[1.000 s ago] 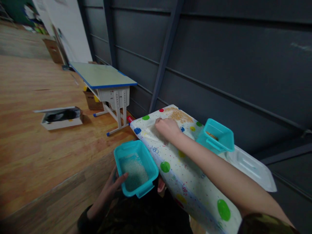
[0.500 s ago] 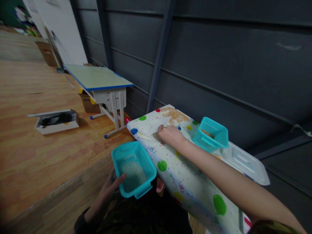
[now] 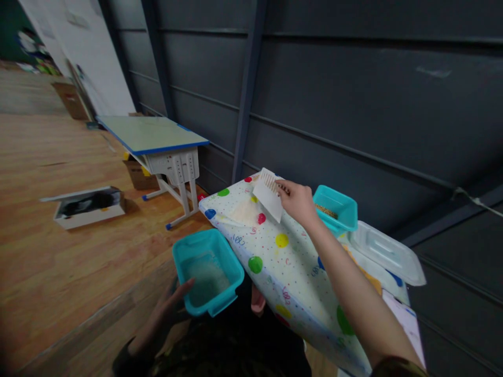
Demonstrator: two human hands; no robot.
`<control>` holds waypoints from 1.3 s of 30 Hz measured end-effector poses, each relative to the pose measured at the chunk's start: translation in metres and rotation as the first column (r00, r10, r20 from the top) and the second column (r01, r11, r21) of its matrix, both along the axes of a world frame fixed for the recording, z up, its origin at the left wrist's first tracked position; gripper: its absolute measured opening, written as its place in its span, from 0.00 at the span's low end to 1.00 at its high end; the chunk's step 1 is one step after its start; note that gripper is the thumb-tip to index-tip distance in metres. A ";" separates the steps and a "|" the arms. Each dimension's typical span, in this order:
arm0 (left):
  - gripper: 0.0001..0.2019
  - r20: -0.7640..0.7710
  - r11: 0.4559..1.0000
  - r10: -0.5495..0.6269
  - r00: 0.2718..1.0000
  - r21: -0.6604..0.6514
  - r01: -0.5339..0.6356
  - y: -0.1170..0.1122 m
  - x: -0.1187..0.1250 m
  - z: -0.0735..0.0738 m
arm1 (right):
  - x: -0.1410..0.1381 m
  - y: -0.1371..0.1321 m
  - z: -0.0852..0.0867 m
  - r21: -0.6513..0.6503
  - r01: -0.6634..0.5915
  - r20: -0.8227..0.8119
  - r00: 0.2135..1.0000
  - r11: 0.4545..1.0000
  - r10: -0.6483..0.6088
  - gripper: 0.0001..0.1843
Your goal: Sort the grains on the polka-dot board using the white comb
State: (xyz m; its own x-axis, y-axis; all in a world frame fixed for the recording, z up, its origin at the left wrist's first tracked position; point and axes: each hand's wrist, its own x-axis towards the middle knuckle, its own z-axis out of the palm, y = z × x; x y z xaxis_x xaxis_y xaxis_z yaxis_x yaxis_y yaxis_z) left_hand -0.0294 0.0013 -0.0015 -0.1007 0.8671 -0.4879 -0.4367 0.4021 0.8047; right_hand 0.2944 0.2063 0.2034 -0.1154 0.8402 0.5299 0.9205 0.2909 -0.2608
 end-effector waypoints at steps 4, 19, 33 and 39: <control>0.56 -0.102 0.998 -0.028 0.994 -0.050 0.023 -0.002 -0.007 0.010 | 0.002 0.020 -0.026 0.018 0.078 -0.068 0.995 0.997 -0.077 0.32; 0.52 -0.188 0.999 -0.045 0.981 -0.013 0.043 -0.002 -0.014 0.020 | -0.012 0.027 -0.074 -0.088 -0.097 -0.086 0.992 0.991 0.089 0.19; 0.50 -0.194 0.994 -0.111 0.975 -0.012 0.111 0.005 -0.005 0.032 | -0.008 -0.012 -0.074 -0.180 -0.118 -0.025 0.993 0.977 0.115 0.20; 0.50 -0.200 0.993 -0.111 0.973 0.008 0.114 0.002 0.008 0.035 | 0.007 -0.034 -0.073 -0.136 -0.065 -0.031 0.998 0.989 0.061 0.19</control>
State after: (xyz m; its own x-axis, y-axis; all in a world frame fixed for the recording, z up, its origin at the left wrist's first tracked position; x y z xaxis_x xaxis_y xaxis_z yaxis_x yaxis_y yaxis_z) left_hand -0.0217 0.0036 0.0334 -0.0954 0.8874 -0.4510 -0.2198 0.4231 0.8790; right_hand 0.3018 0.1726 0.1304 -0.1577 0.8963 0.4145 0.8937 0.3081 -0.3263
